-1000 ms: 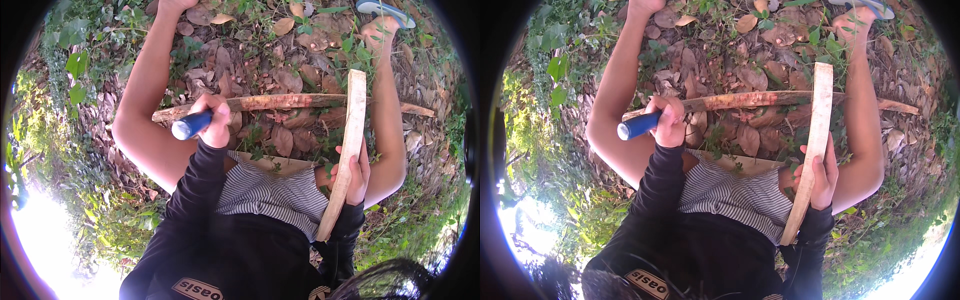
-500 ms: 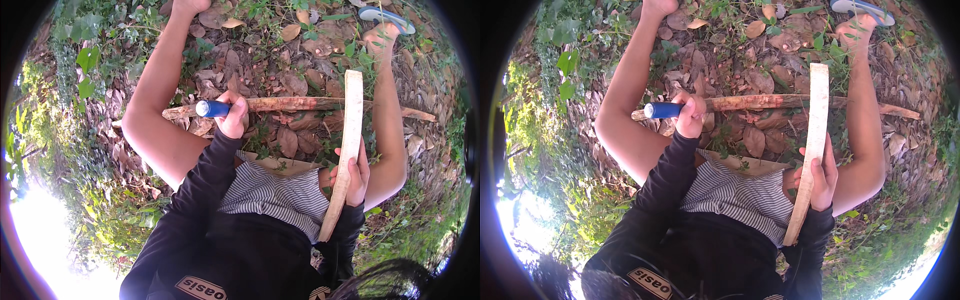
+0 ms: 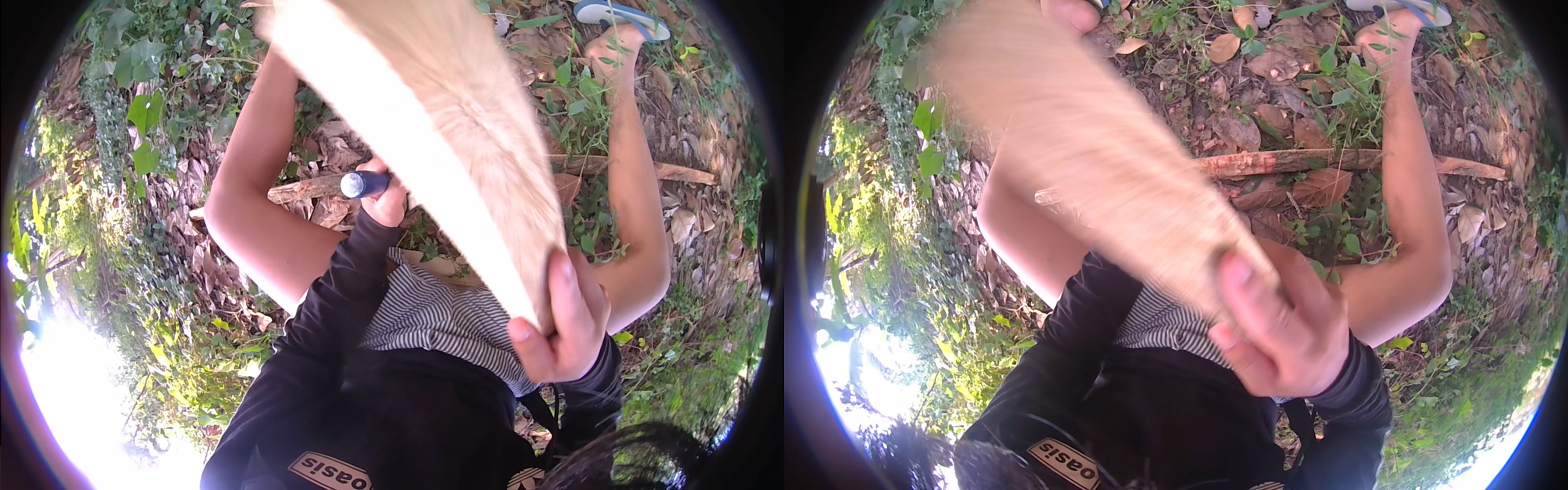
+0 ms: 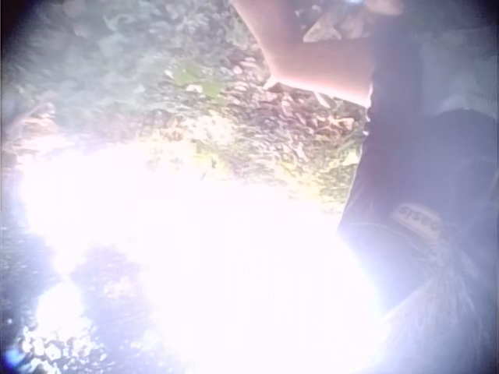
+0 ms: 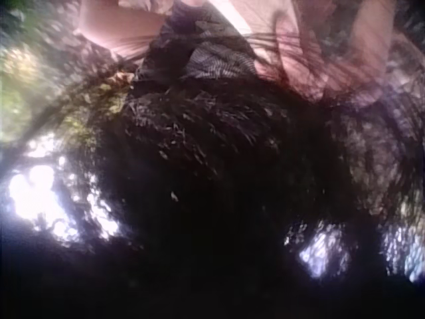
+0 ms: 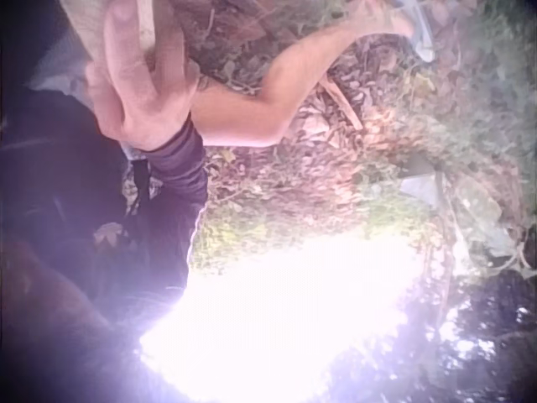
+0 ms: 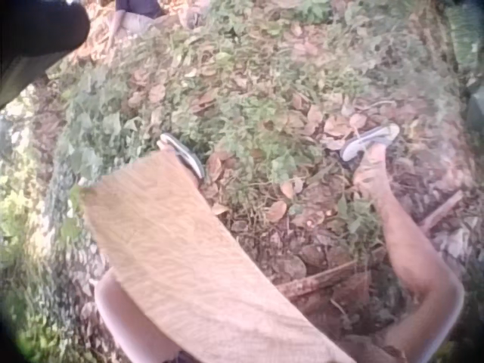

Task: The person uses a blue-handled chisel to scrape and shape a piece of wood held by hand while sitting on the ground outdoors.

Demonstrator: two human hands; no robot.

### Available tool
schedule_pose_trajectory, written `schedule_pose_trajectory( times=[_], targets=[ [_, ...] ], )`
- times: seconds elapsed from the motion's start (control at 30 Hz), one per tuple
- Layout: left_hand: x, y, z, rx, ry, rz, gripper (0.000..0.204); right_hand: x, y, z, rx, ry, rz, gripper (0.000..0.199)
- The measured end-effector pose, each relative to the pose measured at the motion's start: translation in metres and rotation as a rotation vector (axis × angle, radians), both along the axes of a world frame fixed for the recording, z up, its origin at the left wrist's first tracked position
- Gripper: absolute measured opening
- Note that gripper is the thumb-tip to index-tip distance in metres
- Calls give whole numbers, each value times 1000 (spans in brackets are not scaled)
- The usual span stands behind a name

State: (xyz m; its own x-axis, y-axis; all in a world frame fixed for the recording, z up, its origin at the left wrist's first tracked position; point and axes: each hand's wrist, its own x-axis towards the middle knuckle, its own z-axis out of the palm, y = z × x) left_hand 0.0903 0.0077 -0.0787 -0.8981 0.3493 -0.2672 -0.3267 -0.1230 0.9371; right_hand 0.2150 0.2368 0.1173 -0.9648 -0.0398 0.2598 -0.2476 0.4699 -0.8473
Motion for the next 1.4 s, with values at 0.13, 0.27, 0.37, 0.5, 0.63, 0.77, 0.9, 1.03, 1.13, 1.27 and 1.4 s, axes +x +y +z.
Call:
schedule_pose_trajectory(
  times=[0.13, 0.27, 0.37, 0.5, 0.63, 0.77, 0.9, 1.03, 1.13, 1.27, 1.4],
  targets=[
    [8, 4, -9, 72, -116, -70, 34, -23, -4, 8, 235, -206, 169, 65],
    [-3, 10, -1, -161, 382, -72, 39, -23, -4, 10, 150, -59, 1, 60],
    [4, -1, -3, -63, 210, -193, 45, -19, -1, 11, 208, -118, 133, 59],
    [-63, -26, -84, 213, 393, -566, 50, -21, 0, 6, 223, -97, 99, 60],
    [-13, -13, -101, 770, -191, -244, 49, -10, -7, -11, 249, -184, 64, 60],
    [-34, 17, -2, 385, -92, 221, 29, -8, 18, -54, 206, -137, -114, 54],
    [-59, -18, 52, 772, -168, 198, 33, -11, 23, -74, -292, -400, -485, 58],
    [-48, -14, 47, 596, -84, 91, 32, 0, 27, -75, -564, -583, -556, 59],
    [-33, 0, 30, 508, -46, 36, 31, 6, 18, -89, -510, -550, -498, 57],
    [-26, 7, 21, 419, -24, 74, 31, 2, 14, -83, -544, -574, -396, 59],
    [-26, 12, 16, 396, -19, 80, 31, 0, 20, -83, -406, -510, -302, 60]
  ],
)
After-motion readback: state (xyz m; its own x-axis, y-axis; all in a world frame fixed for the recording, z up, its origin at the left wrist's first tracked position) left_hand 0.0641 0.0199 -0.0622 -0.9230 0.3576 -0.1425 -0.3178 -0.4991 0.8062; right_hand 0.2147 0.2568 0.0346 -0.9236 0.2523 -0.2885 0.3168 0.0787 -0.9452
